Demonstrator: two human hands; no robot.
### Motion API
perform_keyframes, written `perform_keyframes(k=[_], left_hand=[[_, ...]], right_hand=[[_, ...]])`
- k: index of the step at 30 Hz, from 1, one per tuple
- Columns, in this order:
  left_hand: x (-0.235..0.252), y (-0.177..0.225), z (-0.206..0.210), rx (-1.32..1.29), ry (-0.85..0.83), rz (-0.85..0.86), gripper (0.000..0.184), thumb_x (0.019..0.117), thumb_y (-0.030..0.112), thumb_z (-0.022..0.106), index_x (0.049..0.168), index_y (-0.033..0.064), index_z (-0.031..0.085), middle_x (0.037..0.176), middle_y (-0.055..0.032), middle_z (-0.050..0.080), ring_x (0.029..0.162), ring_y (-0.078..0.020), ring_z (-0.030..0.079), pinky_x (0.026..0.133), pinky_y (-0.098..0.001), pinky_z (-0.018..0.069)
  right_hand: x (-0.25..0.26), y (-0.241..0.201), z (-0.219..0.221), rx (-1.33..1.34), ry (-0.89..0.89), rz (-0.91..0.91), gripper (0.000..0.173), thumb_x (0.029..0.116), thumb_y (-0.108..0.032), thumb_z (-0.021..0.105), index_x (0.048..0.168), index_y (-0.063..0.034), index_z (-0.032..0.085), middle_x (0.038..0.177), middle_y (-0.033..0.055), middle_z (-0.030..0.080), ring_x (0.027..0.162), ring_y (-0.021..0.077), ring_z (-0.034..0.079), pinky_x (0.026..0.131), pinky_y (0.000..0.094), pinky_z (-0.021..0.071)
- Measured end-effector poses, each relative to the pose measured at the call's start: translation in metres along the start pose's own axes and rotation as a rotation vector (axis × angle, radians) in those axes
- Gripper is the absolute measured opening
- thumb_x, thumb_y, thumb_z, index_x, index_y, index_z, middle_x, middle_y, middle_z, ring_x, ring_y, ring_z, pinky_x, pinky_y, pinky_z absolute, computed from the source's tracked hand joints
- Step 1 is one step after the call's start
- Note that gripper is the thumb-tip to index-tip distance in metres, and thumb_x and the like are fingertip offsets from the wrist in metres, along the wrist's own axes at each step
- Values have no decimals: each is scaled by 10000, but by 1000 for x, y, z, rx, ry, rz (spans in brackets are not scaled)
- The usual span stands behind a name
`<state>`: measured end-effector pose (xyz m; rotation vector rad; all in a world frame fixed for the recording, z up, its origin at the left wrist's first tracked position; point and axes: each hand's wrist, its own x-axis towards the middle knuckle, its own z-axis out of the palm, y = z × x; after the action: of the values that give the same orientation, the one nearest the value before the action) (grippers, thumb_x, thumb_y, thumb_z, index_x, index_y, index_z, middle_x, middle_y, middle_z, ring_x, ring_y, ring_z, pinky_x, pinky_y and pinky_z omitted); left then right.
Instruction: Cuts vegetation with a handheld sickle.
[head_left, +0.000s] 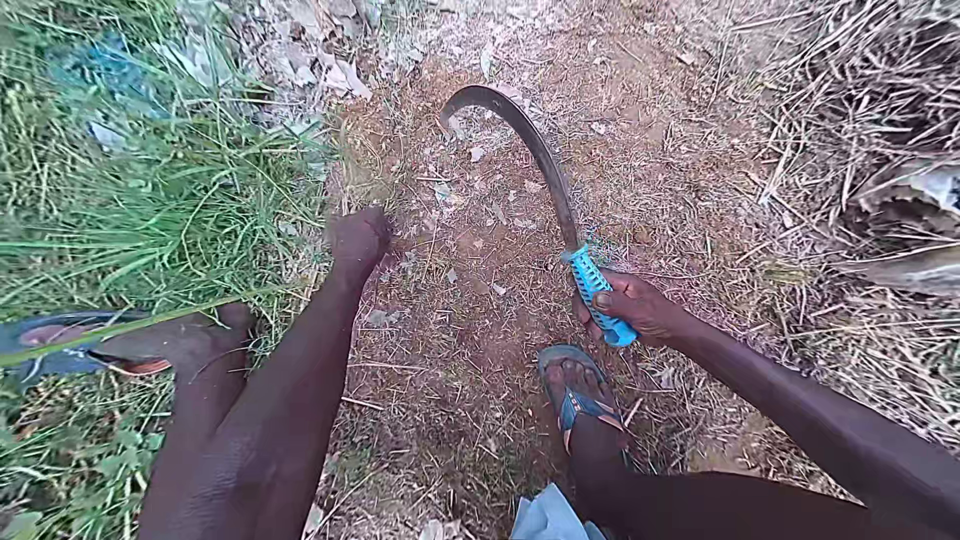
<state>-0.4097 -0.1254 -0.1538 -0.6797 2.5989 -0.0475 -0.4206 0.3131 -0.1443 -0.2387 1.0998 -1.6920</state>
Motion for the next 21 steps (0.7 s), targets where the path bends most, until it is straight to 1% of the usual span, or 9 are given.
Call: perform_keyframes(k=[2,3,5,7,8,11,14,17,21], left_hand=[[-2,1,-1,-23,-15,-16,350,1090,216,424,1173,-41,646,1136,-341,673,1100,-557,637,908,-764,435],[-4,3,-2,-23,-21,-19,353,1092,225,424,1190,-28,650,1149,-335,674,1112,-550,635,928,-763,425],[-9,10,-7,10,-41,-29,375,1100,255,418,1201,-24,648,1166,-326,673,1136,-536,630,971,-750,406],[-17,16,-14,38,-64,-32,337,1080,233,467,1184,-31,649,1152,-324,678,1127,-532,634,974,-742,404],[-19,19,-18,48,-78,-29,329,1073,229,484,1187,-35,644,1151,-324,677,1124,-533,635,974,-740,405],[-23,22,-20,40,-86,-40,358,1082,250,468,1222,-35,633,1165,-332,672,1126,-541,632,974,-732,412],[-21,19,-21,18,-74,-43,359,1091,253,440,1236,-4,645,1172,-313,679,1132,-525,635,985,-729,403],[-14,9,-20,12,-44,-30,413,1115,298,374,1200,12,659,1148,-308,686,1116,-520,644,950,-738,409],[-1,0,-21,22,-10,-37,452,1122,327,353,1221,1,651,1174,-310,680,1160,-514,626,1033,-745,344]], right_hand=[[4,15,0,-32,-41,52,302,977,-285,621,1208,-90,602,924,38,699,740,117,685,718,273,599],[5,22,3,-49,-18,71,272,987,-221,573,1217,-75,588,925,35,687,738,109,671,716,269,589],[6,32,12,-52,93,89,298,997,-173,493,1271,-70,549,854,21,646,631,82,614,613,240,554],[11,36,21,-29,155,112,446,1025,-190,437,1461,-98,425,837,21,613,563,77,578,542,226,535],[14,38,24,6,173,126,450,1047,-222,425,1483,-117,396,834,25,610,553,87,581,535,233,543],[27,43,29,101,237,160,330,1102,-290,376,1362,-114,476,822,52,630,526,116,601,503,250,560],[44,39,29,95,261,155,323,1107,-302,381,1330,-104,503,818,68,619,511,129,602,478,261,562],[62,29,36,95,291,62,396,1107,-319,389,1462,-151,434,829,80,635,513,145,607,474,279,562],[88,27,59,159,371,-27,360,1120,-358,362,1415,-167,438,832,62,625,504,128,585,464,273,557]])
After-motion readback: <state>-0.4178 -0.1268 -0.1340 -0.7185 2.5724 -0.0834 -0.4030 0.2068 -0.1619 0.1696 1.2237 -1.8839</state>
